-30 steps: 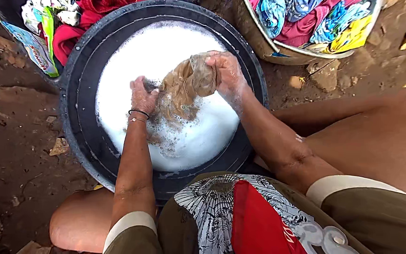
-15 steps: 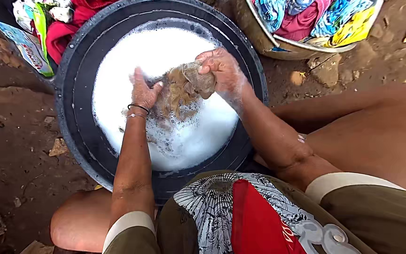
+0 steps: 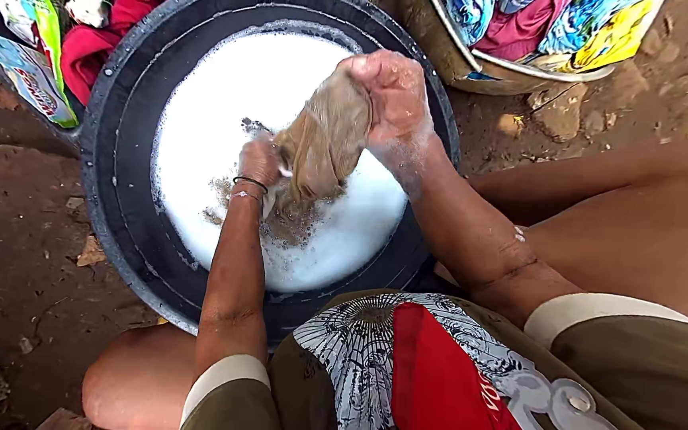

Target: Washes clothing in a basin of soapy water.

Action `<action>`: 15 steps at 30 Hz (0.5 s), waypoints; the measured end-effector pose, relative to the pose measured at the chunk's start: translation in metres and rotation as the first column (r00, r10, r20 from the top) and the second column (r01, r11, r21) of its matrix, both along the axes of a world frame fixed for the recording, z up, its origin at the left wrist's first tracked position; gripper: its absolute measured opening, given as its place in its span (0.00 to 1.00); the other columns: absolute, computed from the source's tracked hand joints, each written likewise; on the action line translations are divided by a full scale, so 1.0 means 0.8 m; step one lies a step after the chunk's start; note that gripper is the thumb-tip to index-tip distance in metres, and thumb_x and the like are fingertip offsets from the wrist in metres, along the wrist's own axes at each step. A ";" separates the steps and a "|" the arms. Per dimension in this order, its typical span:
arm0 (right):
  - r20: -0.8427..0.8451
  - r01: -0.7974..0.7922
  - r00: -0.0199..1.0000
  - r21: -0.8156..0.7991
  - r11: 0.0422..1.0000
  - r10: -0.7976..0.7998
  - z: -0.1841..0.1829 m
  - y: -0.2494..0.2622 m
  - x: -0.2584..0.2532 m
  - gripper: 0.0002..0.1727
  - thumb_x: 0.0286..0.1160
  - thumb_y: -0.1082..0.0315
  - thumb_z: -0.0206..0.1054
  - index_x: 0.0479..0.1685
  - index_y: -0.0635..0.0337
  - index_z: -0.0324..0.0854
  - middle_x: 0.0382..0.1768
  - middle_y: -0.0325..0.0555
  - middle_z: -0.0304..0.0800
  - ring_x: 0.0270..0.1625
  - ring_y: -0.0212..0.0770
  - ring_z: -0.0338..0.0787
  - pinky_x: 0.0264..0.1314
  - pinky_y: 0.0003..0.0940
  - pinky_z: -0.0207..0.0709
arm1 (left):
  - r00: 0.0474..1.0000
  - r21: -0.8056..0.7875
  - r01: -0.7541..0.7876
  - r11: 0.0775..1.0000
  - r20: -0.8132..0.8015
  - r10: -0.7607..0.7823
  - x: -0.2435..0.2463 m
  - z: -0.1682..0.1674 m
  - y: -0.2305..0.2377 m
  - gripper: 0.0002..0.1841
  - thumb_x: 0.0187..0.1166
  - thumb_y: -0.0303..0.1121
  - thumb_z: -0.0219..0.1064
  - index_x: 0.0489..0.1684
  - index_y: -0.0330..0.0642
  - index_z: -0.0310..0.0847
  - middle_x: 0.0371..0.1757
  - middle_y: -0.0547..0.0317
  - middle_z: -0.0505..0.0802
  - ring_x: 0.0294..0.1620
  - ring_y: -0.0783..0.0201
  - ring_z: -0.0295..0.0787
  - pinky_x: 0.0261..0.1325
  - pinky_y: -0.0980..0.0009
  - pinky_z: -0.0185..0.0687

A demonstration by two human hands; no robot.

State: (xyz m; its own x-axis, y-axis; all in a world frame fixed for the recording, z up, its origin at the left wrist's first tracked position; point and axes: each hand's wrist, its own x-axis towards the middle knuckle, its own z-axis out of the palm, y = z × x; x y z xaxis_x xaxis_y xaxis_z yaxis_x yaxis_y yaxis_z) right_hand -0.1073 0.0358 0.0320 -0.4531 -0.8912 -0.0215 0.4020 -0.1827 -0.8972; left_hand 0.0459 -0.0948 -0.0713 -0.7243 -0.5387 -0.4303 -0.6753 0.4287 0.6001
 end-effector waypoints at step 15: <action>0.086 0.179 0.983 -0.224 0.958 -0.163 -0.002 0.004 -0.032 0.15 0.71 0.74 0.52 0.22 0.56 0.82 0.26 0.37 0.88 0.34 0.29 0.88 0.42 0.28 0.84 | 0.982 0.064 0.100 0.993 0.152 -0.109 0.025 -0.016 -0.004 0.20 0.89 0.35 0.59 0.67 0.25 0.81 0.75 0.24 0.80 0.79 0.30 0.75 0.80 0.34 0.66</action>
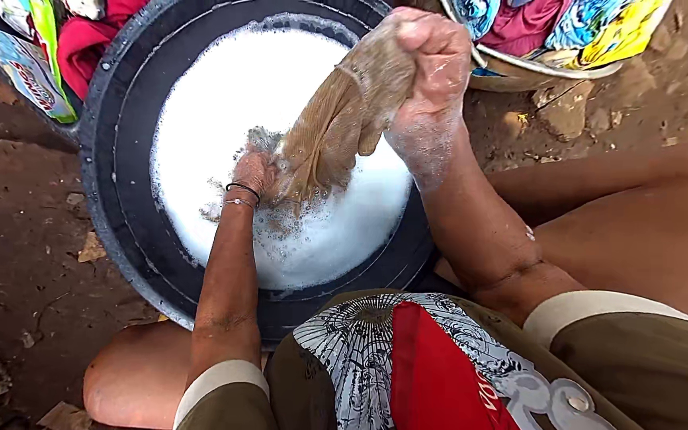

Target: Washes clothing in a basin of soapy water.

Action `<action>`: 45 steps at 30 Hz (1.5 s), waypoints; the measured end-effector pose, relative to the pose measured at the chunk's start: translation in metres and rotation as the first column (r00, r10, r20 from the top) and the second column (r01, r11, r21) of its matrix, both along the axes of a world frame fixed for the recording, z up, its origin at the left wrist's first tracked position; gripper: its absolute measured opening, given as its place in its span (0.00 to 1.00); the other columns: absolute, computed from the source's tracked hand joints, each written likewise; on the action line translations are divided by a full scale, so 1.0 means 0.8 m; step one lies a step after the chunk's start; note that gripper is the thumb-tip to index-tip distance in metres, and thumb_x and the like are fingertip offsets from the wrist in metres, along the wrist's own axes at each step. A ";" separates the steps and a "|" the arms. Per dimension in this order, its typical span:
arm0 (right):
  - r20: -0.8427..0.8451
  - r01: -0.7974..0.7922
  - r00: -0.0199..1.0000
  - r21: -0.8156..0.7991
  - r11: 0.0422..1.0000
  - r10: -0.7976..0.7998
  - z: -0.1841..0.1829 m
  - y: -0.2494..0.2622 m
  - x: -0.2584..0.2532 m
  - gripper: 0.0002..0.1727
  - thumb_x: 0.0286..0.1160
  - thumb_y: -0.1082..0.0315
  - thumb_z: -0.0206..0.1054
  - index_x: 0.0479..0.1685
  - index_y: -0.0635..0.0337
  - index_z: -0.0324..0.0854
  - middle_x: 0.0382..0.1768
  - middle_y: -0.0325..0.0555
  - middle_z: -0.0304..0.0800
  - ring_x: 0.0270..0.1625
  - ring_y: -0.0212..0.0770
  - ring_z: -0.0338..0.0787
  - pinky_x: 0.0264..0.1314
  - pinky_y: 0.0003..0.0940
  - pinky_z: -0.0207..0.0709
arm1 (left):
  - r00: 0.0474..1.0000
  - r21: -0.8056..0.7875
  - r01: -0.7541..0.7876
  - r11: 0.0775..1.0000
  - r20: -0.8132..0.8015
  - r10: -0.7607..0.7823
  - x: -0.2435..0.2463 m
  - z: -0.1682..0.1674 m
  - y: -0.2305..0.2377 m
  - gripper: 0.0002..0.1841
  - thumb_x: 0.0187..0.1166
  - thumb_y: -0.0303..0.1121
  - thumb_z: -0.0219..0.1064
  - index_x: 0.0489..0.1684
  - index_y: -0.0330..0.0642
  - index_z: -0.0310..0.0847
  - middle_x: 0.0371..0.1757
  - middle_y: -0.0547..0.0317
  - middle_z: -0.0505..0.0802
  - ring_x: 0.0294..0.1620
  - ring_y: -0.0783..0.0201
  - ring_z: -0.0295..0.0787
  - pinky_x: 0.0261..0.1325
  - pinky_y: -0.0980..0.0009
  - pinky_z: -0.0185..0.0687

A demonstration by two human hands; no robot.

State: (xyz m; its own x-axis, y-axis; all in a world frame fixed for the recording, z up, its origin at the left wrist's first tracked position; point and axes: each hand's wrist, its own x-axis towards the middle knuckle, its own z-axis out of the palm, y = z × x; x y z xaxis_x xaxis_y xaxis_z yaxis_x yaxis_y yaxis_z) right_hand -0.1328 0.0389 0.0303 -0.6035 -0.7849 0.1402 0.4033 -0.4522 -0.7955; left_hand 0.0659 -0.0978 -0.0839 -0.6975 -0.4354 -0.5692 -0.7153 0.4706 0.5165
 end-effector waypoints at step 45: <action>0.381 -0.128 0.916 0.566 0.814 -0.121 -0.072 -0.009 0.067 0.29 0.93 0.50 0.33 0.68 0.60 0.72 0.52 0.48 0.87 0.54 0.41 0.88 0.57 0.43 0.84 | 0.343 0.616 -0.230 0.754 -0.674 0.655 -0.009 0.081 0.005 0.15 0.71 0.23 0.63 0.55 0.35 0.81 0.47 0.63 0.95 0.50 0.71 0.92 0.58 0.67 0.89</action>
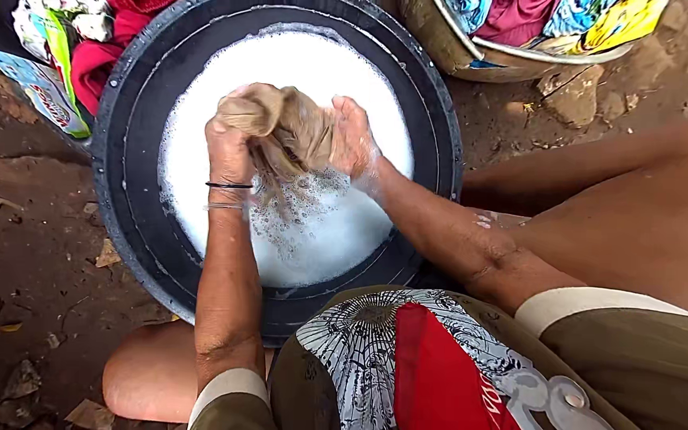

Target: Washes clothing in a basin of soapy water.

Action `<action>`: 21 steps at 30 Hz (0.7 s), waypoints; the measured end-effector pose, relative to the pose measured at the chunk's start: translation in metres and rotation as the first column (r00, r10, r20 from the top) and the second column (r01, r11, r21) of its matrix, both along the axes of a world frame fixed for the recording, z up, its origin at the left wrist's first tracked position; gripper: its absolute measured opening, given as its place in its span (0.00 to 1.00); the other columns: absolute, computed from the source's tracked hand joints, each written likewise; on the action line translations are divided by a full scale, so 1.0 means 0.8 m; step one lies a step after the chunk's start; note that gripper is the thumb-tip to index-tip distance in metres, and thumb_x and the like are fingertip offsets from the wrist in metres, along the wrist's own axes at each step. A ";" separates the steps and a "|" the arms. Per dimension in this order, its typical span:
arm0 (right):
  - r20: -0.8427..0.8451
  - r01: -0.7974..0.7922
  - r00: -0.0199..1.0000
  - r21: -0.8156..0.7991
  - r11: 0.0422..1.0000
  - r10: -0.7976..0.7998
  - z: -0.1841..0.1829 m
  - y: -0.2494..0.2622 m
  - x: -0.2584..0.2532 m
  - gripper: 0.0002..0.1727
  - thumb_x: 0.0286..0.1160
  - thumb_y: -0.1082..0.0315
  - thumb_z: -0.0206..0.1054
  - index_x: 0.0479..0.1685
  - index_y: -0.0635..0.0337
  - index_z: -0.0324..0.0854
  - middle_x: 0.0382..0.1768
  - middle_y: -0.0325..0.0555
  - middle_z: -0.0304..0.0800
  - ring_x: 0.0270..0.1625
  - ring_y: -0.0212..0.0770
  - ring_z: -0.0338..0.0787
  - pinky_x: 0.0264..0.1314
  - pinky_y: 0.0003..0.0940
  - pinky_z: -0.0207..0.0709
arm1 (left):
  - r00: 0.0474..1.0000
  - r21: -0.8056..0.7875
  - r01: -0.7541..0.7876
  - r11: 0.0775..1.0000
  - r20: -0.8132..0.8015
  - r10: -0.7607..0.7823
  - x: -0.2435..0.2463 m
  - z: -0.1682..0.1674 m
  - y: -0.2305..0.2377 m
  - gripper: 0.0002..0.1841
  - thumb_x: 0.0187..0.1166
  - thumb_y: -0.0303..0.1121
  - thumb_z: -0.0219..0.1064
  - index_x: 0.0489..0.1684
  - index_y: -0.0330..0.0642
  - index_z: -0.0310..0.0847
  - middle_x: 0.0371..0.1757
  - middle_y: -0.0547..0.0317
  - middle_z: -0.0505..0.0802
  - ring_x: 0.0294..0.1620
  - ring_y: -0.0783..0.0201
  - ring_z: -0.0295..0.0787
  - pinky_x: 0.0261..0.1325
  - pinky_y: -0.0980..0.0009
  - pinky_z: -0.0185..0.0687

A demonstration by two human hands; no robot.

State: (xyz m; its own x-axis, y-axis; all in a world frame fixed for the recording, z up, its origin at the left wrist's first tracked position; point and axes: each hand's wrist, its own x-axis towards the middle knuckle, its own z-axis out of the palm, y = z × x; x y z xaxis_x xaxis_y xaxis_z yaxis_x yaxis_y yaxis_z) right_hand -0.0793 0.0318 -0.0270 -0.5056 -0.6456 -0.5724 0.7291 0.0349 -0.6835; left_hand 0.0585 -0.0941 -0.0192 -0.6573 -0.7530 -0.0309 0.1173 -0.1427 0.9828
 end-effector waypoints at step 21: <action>-0.284 0.030 0.959 0.031 0.999 -0.020 0.005 -0.006 0.003 0.14 0.85 0.67 0.45 0.39 0.58 0.78 0.34 0.41 0.84 0.40 0.34 0.86 0.46 0.35 0.83 | 0.720 -0.228 0.243 0.943 0.694 -0.018 0.005 -0.053 0.019 0.16 0.87 0.30 0.56 0.55 0.21 0.80 0.46 0.32 0.91 0.50 0.45 0.90 0.61 0.46 0.80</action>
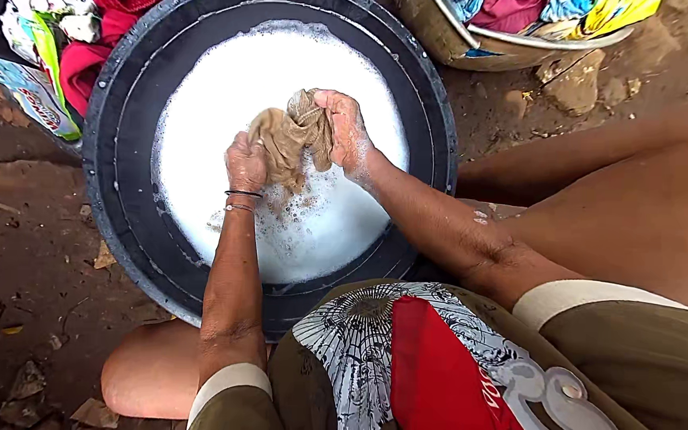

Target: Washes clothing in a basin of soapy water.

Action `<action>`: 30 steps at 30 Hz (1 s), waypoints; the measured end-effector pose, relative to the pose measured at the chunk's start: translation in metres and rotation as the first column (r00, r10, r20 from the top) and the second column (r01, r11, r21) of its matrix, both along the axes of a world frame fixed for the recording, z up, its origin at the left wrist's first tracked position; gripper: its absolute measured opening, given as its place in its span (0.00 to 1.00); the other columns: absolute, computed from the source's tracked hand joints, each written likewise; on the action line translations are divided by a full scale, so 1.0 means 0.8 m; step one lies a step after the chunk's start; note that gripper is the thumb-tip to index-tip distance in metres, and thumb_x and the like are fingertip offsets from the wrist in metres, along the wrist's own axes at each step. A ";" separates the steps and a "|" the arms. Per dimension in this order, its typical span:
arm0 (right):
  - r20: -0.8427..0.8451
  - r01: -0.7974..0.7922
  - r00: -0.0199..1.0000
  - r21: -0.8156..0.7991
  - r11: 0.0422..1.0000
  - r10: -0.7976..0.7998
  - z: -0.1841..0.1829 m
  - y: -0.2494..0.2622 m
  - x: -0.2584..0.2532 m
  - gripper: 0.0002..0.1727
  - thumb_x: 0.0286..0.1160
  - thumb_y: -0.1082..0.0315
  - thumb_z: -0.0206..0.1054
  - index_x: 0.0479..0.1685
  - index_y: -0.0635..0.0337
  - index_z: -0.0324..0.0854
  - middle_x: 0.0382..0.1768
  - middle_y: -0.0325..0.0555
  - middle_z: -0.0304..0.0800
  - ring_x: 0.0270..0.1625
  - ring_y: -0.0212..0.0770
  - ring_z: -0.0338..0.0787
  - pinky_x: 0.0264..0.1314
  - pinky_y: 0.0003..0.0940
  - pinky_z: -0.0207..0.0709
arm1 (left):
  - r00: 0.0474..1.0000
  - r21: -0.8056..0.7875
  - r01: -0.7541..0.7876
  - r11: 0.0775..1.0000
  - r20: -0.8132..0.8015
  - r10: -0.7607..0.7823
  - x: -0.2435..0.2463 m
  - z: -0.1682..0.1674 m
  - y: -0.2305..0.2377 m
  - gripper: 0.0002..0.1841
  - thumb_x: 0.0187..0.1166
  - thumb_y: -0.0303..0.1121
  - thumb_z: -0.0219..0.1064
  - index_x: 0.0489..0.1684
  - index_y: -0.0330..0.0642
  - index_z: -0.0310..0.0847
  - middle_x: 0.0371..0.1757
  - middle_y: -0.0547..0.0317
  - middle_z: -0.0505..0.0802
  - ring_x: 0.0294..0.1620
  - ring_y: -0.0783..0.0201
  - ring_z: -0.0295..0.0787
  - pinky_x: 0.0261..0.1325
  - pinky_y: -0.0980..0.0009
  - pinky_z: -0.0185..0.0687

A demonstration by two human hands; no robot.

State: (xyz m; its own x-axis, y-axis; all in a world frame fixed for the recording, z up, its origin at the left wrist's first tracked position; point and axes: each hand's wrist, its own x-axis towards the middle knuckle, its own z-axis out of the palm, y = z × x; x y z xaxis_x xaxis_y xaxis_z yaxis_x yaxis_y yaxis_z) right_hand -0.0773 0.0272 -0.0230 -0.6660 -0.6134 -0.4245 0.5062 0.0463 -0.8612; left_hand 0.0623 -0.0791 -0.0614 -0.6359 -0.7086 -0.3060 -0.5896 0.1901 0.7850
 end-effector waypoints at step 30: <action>0.061 0.216 0.972 0.128 0.968 -0.225 -0.003 -0.001 0.006 0.10 0.78 0.71 0.53 0.28 0.54 0.72 0.27 0.40 0.79 0.33 0.36 0.83 0.37 0.37 0.80 | 0.939 -0.152 0.155 0.976 0.331 -0.098 -0.009 0.012 0.009 0.21 0.88 0.33 0.55 0.68 0.22 0.75 0.67 0.24 0.85 0.68 0.30 0.84 0.71 0.33 0.75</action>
State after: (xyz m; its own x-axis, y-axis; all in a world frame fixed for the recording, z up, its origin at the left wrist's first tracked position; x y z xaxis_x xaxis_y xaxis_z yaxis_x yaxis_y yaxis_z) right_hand -0.0724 0.0264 -0.0251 -0.7429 -0.3964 -0.5394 0.5778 0.0271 -0.8157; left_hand 0.0549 -0.0721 -0.0515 -0.6125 -0.6889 -0.3876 -0.7657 0.3953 0.5074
